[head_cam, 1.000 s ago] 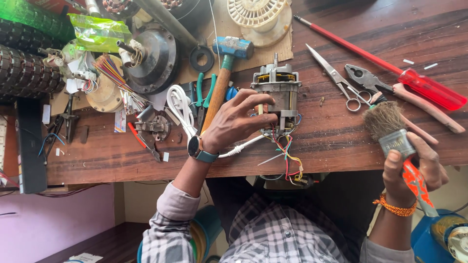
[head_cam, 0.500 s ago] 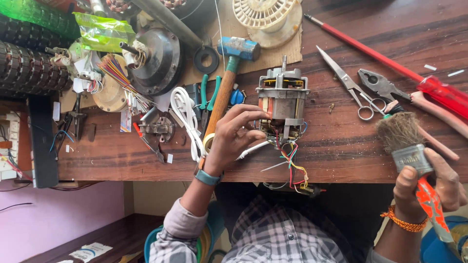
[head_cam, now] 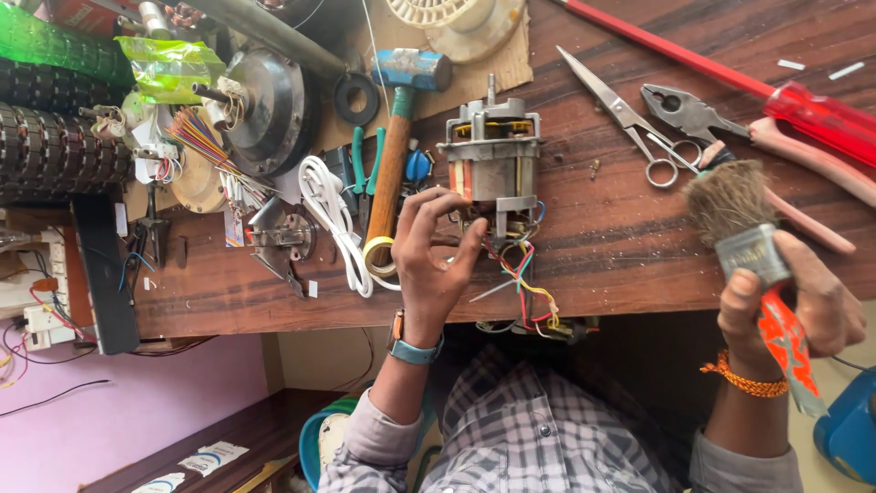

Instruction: The person sits at a cluttered workbench and uses a paintbrush to brush dust off an electric motor armature, rotating the motor and working the bristles around its windings and slots. They hold and reposition the motor with the other hand, then set it down and reach toward items on a side shelf.

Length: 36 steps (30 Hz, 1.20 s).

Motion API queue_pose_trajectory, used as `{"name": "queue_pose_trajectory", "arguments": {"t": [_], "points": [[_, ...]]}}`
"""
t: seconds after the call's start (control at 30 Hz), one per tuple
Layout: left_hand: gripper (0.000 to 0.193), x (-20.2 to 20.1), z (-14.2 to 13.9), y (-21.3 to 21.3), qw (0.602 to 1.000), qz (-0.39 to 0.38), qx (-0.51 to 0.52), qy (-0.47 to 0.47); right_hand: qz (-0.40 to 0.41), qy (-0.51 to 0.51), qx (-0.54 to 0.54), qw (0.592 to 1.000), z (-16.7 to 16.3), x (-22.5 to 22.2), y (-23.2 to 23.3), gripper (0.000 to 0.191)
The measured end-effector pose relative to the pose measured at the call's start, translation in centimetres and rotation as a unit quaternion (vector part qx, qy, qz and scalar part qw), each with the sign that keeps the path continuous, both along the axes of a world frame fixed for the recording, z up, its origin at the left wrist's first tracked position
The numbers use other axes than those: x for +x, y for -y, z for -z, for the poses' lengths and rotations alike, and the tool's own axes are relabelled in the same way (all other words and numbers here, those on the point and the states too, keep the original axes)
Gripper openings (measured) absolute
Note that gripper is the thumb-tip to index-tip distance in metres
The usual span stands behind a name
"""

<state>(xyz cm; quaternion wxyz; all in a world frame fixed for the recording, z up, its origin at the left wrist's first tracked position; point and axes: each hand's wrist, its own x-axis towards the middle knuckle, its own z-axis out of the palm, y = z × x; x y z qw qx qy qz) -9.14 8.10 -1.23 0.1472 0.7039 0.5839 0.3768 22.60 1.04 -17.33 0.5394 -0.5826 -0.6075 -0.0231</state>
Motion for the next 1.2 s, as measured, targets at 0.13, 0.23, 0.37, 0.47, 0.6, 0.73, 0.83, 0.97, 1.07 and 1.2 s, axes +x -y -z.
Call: {"name": "queue_pose_trajectory", "arguments": {"t": [0.13, 0.23, 0.37, 0.47, 0.6, 0.73, 0.83, 0.97, 1.07, 1.2], "points": [[0.027, 0.2, 0.2, 0.2, 1.0, -0.007, 0.003, -0.008, -0.044, -0.02, -0.034, 0.998, -1.4, 0.3, 0.1, 0.043], [0.028, -0.1, 0.1, 0.0, 0.997, -0.011, -0.07, 0.037, -0.072, -0.032, -0.062, 0.995, -2.4, 0.5, 0.0, 0.041], [0.03, -0.5, 0.1, -0.2, 0.997, 0.006, -0.067, 0.025, -0.089, -0.039, -0.073, 0.993, -3.1, 0.6, -0.4, 0.04], [0.032, -0.5, 0.5, -0.3, 0.999, 0.013, -0.051, 0.008, -0.09, -0.045, -0.074, 0.992, -3.2, 0.7, -0.6, 0.039], [0.032, -0.4, 0.9, -0.6, 0.997, 0.011, -0.07, 0.028, -0.098, -0.05, -0.091, 0.99, -2.9, 1.0, -0.5, 0.039], [0.032, -0.9, 0.6, -0.9, 0.989, 0.003, -0.124, 0.078, -0.111, -0.042, -0.099, 0.988, -2.7, 1.4, -0.3, 0.039], [0.03, -1.0, 0.4, -0.9, 0.988, -0.003, -0.135, 0.077, -0.123, -0.035, -0.103, 0.986, -2.3, 1.7, -0.4, 0.038], [0.028, -0.6, 0.6, -0.9, 0.985, 0.0, -0.134, 0.109, -0.134, -0.034, -0.073, 0.988, -1.1, 1.6, -0.8, 0.039], [0.029, -0.1, 0.6, -0.8, 0.983, -0.006, -0.129, 0.127, -0.134, -0.04, -0.059, 0.988, -0.4, 1.5, -0.9, 0.04], [0.031, 0.5, 0.5, -0.8, 0.992, -0.04, -0.106, 0.048, -0.133, -0.026, -0.076, 0.988, -0.1, 1.8, -0.6, 0.039]]}}
